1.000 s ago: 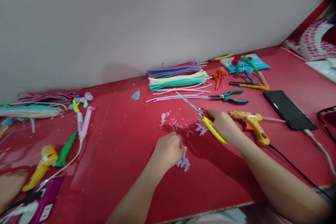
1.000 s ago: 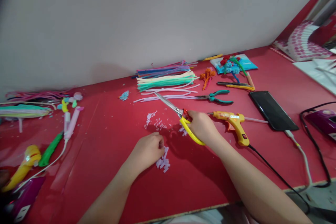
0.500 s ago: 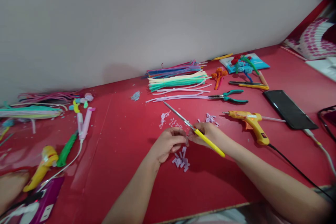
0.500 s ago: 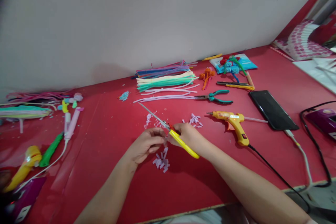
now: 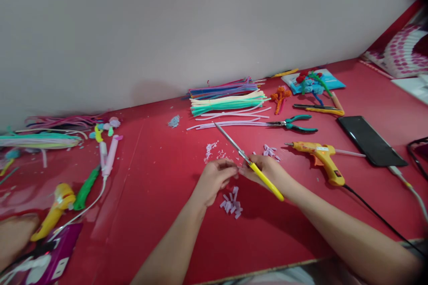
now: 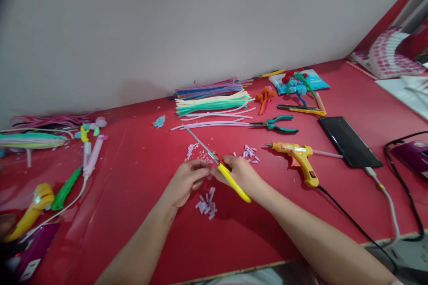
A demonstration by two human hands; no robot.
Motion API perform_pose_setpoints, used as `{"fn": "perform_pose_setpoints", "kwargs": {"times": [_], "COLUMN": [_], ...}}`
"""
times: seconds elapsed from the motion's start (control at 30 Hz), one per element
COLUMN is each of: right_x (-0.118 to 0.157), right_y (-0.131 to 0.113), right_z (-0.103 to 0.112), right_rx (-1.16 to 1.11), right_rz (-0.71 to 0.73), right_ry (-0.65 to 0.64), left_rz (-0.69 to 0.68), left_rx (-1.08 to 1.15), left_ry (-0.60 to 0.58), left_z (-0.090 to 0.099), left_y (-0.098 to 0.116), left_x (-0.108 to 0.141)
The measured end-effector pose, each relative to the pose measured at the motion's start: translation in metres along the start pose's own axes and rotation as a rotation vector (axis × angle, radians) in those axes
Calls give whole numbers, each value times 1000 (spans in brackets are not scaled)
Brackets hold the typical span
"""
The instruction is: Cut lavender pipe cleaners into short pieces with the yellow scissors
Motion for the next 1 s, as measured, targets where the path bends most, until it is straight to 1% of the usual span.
{"fn": "perform_pose_setpoints", "kwargs": {"times": [0.17, 0.27, 0.33, 0.43, 0.6, 0.73, 1.0], "right_x": [10, 14, 15, 15, 16, 14, 14], "right_y": [-1, -3, -5, -6, -7, -6, -3], "right_z": [7, 9, 8, 7, 6, 6, 5], "right_rx": [131, 187, 207, 193, 188, 213, 276], "right_rz": [44, 49, 41, 26, 5, 15, 28], "right_ry": [-106, -142, -172, -205, -209, -196, -175], "left_rz": [-156, -222, -248, -251, -237, -258, -257], "left_rx": [111, 133, 125, 95, 84, 80, 59], "left_ry": [220, 302, 325, 350, 376, 406, 410], "left_z": [14, 17, 16, 14, 14, 16, 17], "left_y": [5, 8, 10, 11, 11, 12, 12], "left_x": [-4, -3, -1, 0, 0, 0, -1]}}
Point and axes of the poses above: each hand's wrist, its own x-axis away from the middle knuckle, its own z-axis out of the back of the hand, y = z × x, the point moved 1 cm from there along -x, towards the middle knuckle, and after that the axes turned 2 degrees about -x, right-handed, at the moved point
